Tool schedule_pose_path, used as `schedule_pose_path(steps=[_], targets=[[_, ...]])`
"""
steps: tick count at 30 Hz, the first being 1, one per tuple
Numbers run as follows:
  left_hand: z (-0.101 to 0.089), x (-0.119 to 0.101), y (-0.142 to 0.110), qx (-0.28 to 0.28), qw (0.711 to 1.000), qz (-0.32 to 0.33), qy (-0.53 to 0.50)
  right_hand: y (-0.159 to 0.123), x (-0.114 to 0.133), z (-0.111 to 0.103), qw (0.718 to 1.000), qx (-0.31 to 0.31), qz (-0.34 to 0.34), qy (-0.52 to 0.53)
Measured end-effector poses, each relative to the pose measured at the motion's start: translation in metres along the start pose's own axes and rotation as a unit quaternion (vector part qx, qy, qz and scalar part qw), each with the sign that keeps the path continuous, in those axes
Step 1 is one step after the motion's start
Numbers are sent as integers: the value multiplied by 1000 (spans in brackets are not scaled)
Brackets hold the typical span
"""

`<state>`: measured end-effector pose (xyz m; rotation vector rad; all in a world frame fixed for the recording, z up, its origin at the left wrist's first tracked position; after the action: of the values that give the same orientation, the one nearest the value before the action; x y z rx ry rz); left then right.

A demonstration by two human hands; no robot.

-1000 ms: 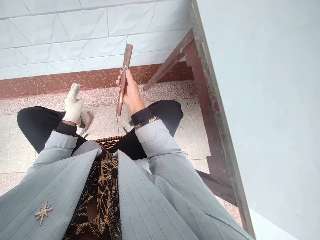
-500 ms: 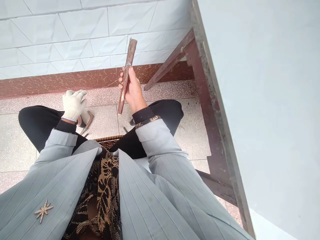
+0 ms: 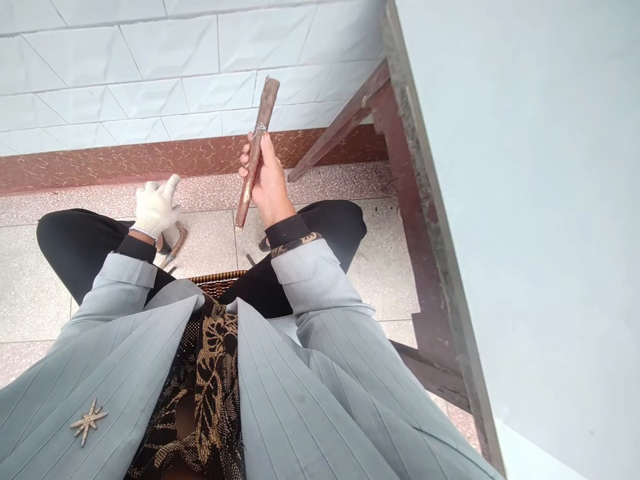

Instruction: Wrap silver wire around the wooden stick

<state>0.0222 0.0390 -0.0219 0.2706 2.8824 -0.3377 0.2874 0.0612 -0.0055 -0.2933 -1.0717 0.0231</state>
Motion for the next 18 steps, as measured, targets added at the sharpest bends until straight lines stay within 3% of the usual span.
schedule_pose_path(steps=[3, 6, 9, 13, 18], targets=[[7, -6, 2, 43, 996, 12, 74, -1, 2, 2, 999, 8, -4, 48], [13, -6, 7, 27, 996, 37, 73, 3, 3, -3, 1000, 8, -3, 8], [12, -3, 9, -33, 996, 74, 26, 13, 6, -16, 1000, -8, -14, -24], [-3, 3, 4, -145, 977, 120, -104, 29, 18, -40, 995, -21, -74, 66], [-25, 4, -10, -192, 938, 165, -238, 36, 29, -57, 992, 11, -105, 67]])
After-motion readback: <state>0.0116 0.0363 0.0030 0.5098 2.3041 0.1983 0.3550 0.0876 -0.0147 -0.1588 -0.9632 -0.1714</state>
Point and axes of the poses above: each hand's wrist, its own y-axis towards the middle knuckle, its own z-axis out of the palm, x = y × z, the point moved 7 cm from there along y, towards the middle knuckle, and after that the axes turned 7 degrees about -y, right-handed, at the moved point
